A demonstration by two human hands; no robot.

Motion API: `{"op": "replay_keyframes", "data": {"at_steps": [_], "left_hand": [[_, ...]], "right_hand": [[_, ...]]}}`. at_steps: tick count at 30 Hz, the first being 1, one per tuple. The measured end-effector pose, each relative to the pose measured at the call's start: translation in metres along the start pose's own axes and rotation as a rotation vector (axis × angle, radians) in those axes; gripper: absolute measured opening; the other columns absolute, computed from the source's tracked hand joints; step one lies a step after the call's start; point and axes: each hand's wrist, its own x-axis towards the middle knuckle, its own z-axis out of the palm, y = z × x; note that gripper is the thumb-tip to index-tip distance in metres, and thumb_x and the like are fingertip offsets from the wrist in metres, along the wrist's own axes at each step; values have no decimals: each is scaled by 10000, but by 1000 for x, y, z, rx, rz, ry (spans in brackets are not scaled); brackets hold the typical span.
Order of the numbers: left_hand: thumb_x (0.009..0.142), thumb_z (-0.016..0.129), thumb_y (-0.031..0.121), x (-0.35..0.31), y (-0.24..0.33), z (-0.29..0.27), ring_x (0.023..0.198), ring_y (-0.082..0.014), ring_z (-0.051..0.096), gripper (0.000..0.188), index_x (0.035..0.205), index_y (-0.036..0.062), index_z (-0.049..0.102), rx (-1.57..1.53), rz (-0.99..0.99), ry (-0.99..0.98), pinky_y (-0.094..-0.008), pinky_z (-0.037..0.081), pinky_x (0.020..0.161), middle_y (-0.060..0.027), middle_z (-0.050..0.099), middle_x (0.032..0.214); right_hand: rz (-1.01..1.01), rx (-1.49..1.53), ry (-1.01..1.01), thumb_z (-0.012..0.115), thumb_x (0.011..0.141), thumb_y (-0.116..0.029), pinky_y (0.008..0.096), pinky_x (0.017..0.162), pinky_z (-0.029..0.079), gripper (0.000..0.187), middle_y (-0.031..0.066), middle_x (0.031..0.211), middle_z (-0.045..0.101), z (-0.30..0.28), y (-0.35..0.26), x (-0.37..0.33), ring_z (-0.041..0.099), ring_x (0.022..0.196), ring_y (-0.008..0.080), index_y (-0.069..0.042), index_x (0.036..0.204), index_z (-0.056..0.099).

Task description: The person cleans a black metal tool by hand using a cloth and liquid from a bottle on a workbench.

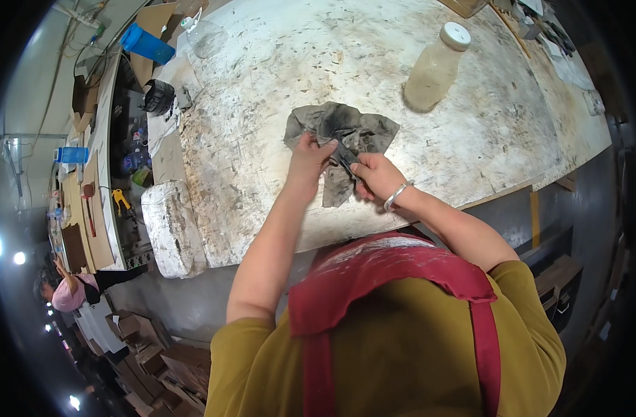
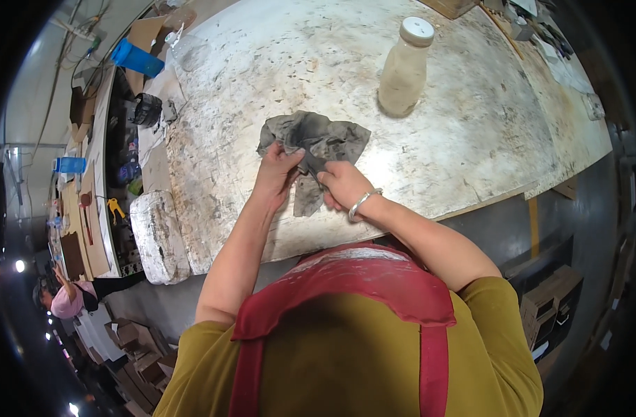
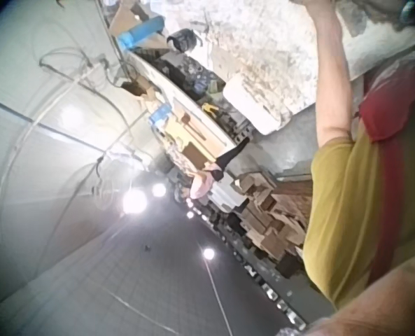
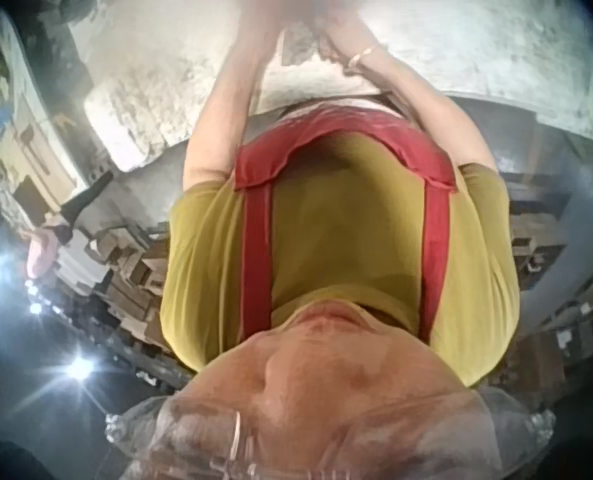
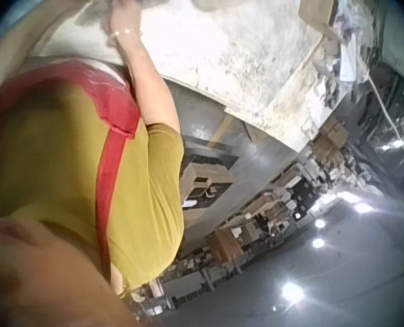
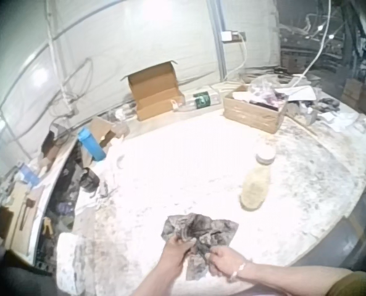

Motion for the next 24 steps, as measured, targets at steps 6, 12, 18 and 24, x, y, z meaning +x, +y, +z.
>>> {"op": "replay_keyframes", "data": {"at_steps": [6, 12, 18, 24], "left_hand": [[768, 664, 11, 14, -17, 1, 770, -121, 523, 250, 970, -24, 520, 334, 218, 159, -243, 417, 676, -65, 574, 866], [829, 636, 82, 29, -14, 0, 669, -87, 517, 209, 983, 31, 505, 169, 238, 315, -232, 430, 576, -14, 539, 778], [947, 465, 281, -7, 0, -2, 791, -136, 588, 248, 1050, 65, 531, -76, -22, 107, -250, 460, 673, -40, 621, 930], [900, 547, 125, -8, -23, -3, 842, -131, 564, 146, 1038, 91, 514, -284, -62, -40, -230, 432, 700, -39, 584, 1003]], "right_hand": [[1, -21, 22, 442, 900, -170, 304, 374, 355, 251, 89, 492, 523, 10, 13, -2, 464, 374, 157, 6, 730, 498], [75, -1, -17, 461, 899, -145, 285, 380, 355, 226, 85, 493, 515, 5, 13, -48, 469, 383, 139, 3, 733, 502], [-113, 97, 193, 447, 921, -181, 260, 378, 354, 262, 45, 473, 500, -16, -12, -32, 453, 377, 111, -28, 709, 469], [-84, 21, 125, 446, 910, -203, 275, 376, 357, 272, 64, 488, 517, -9, -7, 16, 458, 375, 132, -13, 723, 499]]}}
